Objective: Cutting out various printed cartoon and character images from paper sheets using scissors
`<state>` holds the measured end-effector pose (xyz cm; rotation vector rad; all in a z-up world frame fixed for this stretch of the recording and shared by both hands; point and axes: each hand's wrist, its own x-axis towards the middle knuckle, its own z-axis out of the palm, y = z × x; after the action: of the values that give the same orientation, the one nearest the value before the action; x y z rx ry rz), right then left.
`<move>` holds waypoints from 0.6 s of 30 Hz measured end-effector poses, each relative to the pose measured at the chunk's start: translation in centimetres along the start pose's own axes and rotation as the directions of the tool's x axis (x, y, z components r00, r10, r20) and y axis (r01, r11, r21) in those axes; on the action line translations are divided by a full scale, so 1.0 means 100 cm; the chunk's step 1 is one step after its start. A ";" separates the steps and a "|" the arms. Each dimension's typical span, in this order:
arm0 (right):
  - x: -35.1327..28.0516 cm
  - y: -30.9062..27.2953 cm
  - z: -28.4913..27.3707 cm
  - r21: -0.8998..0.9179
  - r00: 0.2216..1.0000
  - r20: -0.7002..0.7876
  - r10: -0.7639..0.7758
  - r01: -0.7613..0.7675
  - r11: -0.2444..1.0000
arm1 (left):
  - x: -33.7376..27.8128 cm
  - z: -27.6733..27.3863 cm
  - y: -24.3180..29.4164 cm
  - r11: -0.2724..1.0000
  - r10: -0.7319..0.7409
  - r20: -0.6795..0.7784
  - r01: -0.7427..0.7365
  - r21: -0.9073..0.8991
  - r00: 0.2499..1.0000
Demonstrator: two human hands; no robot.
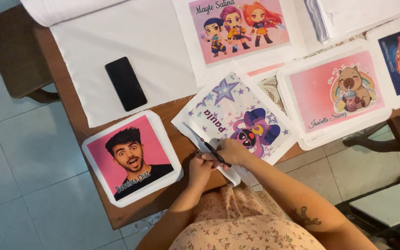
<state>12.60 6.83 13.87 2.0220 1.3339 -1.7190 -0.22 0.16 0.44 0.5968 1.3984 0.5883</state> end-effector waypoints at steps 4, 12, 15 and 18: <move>0.001 -0.001 -0.005 0.056 1.000 0.010 -0.015 0.014 0.998 | 0.001 -0.003 -0.005 1.000 -0.024 0.017 0.024 -0.004 1.000; 0.017 0.005 0.001 0.030 0.999 -0.019 -0.037 0.037 0.999 | -0.003 0.000 0.002 0.999 0.009 0.032 -0.011 0.047 0.999; 0.012 -0.004 0.000 0.009 1.000 -0.016 -0.021 0.021 1.000 | -0.005 -0.001 0.006 0.999 0.007 0.017 -0.008 0.052 1.000; 0.017 -0.005 -0.003 0.217 1.000 0.011 0.008 -0.010 0.976 | -0.007 0.000 0.007 0.999 0.020 0.022 -0.020 0.032 1.000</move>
<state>12.35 8.12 12.69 2.1230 1.1767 -1.9440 -0.33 0.18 1.43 0.6416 1.3852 0.5747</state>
